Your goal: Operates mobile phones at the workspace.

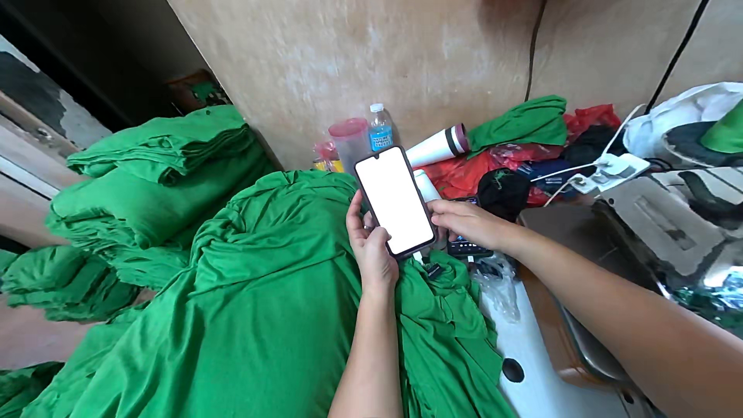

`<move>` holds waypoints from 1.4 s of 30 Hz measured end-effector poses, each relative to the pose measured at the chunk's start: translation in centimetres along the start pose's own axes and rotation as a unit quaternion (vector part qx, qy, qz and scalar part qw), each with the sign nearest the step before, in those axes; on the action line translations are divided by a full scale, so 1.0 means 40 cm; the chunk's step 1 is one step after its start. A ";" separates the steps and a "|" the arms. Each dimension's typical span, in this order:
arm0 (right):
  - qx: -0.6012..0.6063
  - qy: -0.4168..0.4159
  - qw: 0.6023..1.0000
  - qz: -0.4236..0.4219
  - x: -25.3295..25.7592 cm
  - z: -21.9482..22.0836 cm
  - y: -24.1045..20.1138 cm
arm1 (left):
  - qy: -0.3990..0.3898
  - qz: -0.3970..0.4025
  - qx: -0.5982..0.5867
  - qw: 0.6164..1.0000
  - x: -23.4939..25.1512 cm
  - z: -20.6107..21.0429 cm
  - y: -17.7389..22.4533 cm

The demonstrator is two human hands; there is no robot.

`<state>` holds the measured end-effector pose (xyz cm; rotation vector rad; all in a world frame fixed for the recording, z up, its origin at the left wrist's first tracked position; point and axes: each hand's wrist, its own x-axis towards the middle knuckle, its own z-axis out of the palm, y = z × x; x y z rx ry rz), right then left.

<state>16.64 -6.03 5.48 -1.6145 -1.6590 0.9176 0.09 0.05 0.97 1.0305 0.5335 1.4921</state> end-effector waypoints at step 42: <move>0.048 -0.026 0.998 0.012 0.010 0.000 0.007 | 0.012 -0.002 -0.004 1.000 -0.002 0.004 0.002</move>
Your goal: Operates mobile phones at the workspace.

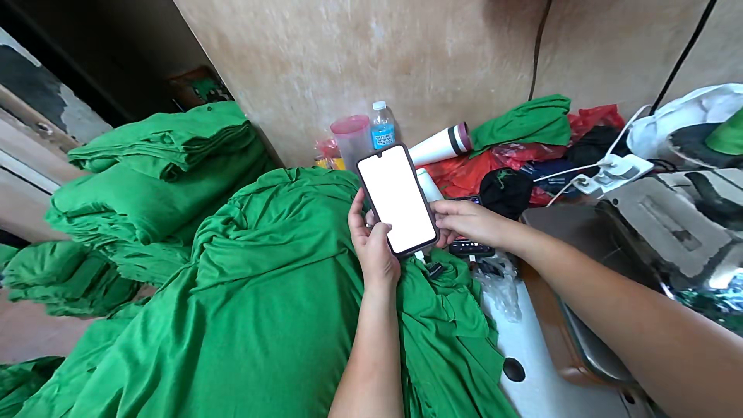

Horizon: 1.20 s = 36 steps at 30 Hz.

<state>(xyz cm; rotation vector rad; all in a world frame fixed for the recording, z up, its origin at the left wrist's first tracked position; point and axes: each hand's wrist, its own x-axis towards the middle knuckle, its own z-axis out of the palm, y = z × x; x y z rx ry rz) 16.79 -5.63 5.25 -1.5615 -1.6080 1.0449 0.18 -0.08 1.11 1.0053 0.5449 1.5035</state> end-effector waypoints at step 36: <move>0.012 0.002 1.000 0.001 -0.001 0.001 -0.001 | -0.004 -0.002 -0.006 1.000 0.000 -0.002 0.000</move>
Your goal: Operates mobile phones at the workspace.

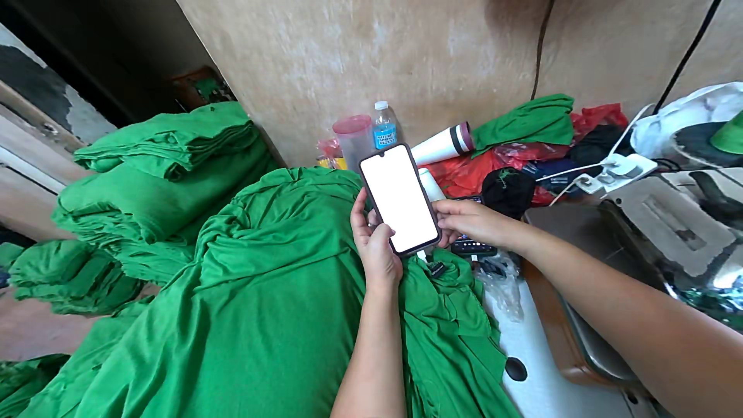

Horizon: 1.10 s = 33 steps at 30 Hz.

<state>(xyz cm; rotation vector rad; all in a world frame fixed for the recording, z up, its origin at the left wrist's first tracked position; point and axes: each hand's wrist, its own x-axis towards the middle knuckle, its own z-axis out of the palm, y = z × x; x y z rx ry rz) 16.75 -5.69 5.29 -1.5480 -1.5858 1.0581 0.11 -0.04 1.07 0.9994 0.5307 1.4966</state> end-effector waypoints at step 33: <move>-0.005 -0.001 1.000 0.005 -0.003 -0.002 -0.005 | -0.009 0.013 0.017 1.000 -0.001 0.003 0.003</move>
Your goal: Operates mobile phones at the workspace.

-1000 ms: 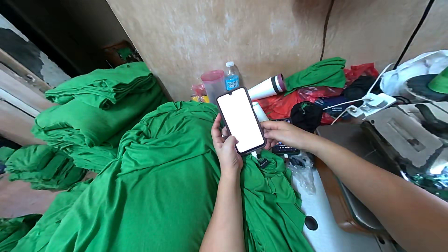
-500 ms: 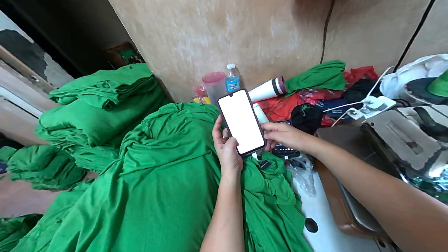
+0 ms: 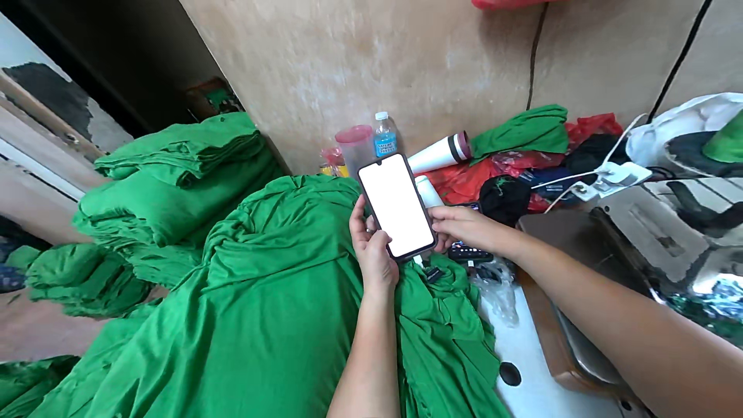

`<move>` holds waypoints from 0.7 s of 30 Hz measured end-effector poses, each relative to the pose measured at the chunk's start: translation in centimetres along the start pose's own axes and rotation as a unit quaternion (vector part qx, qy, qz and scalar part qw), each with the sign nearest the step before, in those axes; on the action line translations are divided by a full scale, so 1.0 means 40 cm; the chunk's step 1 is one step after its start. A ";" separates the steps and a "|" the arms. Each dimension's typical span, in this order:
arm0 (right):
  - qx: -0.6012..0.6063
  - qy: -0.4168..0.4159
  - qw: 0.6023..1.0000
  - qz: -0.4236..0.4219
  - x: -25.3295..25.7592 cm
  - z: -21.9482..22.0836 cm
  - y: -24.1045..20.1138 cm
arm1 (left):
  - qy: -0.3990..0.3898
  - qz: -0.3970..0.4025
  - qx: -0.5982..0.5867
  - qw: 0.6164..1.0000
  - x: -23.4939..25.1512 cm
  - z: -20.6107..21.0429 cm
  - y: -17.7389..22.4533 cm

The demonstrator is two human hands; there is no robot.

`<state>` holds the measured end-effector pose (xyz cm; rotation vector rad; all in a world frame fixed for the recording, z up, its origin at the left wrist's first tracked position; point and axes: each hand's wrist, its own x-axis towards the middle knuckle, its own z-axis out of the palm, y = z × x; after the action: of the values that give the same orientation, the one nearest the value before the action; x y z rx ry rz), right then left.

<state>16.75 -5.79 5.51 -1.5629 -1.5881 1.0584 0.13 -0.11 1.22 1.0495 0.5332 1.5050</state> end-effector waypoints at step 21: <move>0.001 0.000 1.000 -0.005 0.001 -0.003 -0.001 | -0.045 0.012 0.015 0.999 0.003 -0.006 -0.005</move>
<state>16.83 -5.74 5.60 -1.5510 -1.5933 1.0553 0.05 0.10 0.95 1.1445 0.4832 1.4669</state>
